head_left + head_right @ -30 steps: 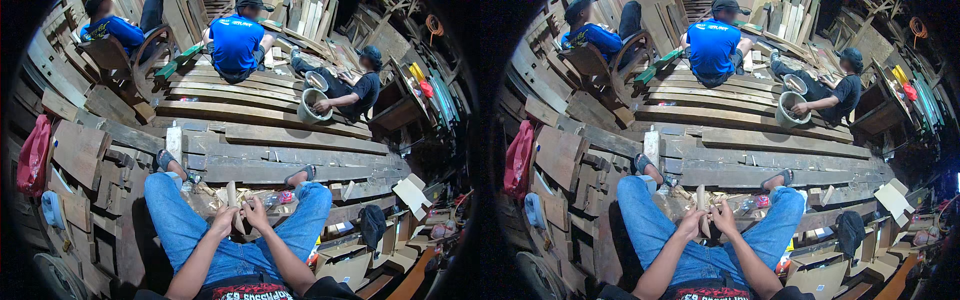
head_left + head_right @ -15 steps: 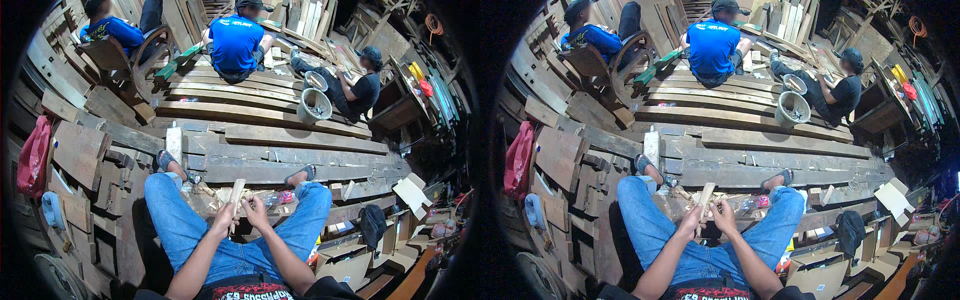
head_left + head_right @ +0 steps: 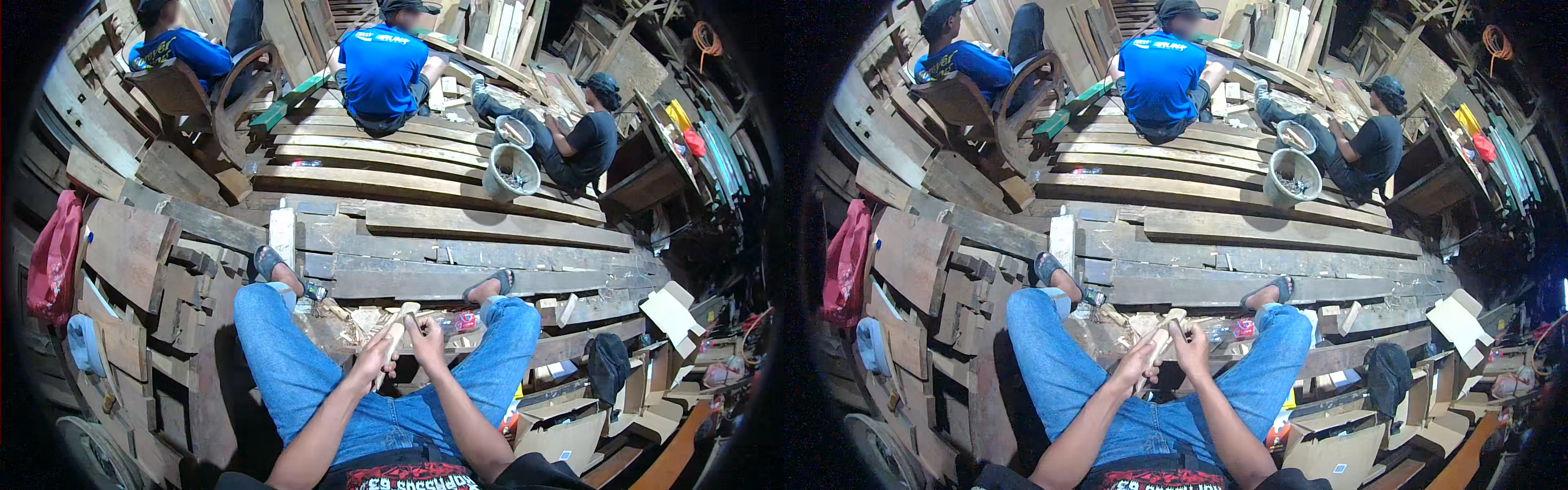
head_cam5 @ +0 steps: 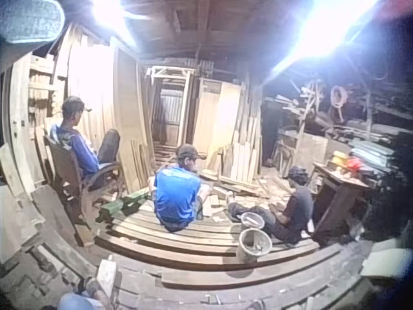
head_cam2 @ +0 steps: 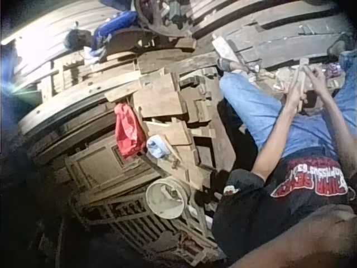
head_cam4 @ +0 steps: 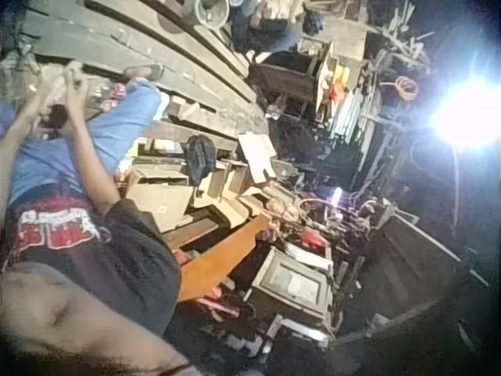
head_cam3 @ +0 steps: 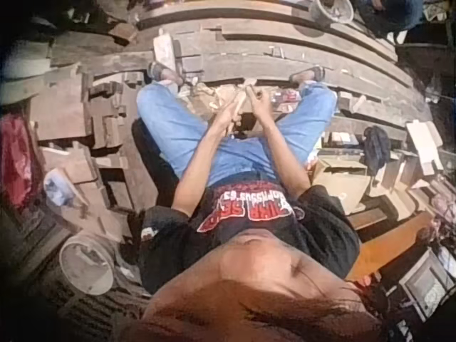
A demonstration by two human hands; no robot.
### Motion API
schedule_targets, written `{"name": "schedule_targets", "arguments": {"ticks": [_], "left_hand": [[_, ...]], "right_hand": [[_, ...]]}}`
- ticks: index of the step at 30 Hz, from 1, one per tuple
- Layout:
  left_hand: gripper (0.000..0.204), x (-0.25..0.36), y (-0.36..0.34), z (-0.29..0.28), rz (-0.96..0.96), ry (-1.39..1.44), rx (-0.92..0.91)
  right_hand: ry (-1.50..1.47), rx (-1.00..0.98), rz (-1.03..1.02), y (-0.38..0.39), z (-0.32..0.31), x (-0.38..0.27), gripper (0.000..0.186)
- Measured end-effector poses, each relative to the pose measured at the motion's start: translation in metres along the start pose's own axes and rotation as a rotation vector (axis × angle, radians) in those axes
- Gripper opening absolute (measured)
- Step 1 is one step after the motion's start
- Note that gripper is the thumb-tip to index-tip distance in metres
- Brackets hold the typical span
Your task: The person sands a shaped wooden piece using sandpaper, rotating the wood to rub the paper along different edges and surfaces by hand.
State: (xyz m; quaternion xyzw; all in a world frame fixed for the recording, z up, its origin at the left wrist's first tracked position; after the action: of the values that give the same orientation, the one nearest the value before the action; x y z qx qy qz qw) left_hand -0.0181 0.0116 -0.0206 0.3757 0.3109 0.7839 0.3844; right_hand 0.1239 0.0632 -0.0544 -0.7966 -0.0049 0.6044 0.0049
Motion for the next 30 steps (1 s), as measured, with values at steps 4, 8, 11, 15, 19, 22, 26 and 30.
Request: {"name": "schedule_targets", "arguments": {"ticks": [4,8,11,15,19,22,26,30], "left_hand": [[0.042,-0.005,-0.014,-0.008,0.057,0.043,0.114],[0.034,-0.011,-0.011,-0.007,0.034,0.025,-0.009],[0.039,-0.014,-0.014,-0.016,-0.005,-0.012,0.001],[0.043,-0.005,-0.004,0.003,-0.027,0.034,0.062],[0.049,-0.003,0.008,0.012,-0.044,-0.03,-0.038],[0.06,0.004,0.008,0.003,0.027,0.069,-0.038],[0.06,-0.001,0.006,0.022,0.006,-0.074,-0.095],[0.063,0.003,0.01,0.008,0.039,-0.016,-0.083]], "right_hand": [[0.01,-0.088,0.042,0.022,0.017,0.004,0.033],[0.163,0.074,-0.024,-0.005,0.006,-0.002,0.04],[0.049,0.068,0.002,0.005,0.009,0.001,0.041],[0.001,0.037,-0.025,0.009,0.014,0.005,0.04],[0.079,0.16,0.043,-0.006,-0.002,0.002,0.041],[0.184,0.017,-0.066,0.027,0.014,-0.015,0.042],[0.04,0.3,-0.087,-0.015,0.001,0.025,0.041],[0.221,0.12,-0.001,0.014,0.008,0.001,0.045]]}}
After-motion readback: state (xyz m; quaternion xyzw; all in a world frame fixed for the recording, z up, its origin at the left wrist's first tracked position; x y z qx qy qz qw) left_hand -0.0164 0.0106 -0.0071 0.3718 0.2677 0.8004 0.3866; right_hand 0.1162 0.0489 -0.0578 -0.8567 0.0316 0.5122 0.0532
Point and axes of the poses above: each hand's wrist, its own y-axis away from the middle knuckle, its own z-axis out of the palm, x = y × z, the point moved 1 cm from there along -y, towards the middle knuckle, and after that the axes turned 14 degrees about -z, right-handed, at the moved point
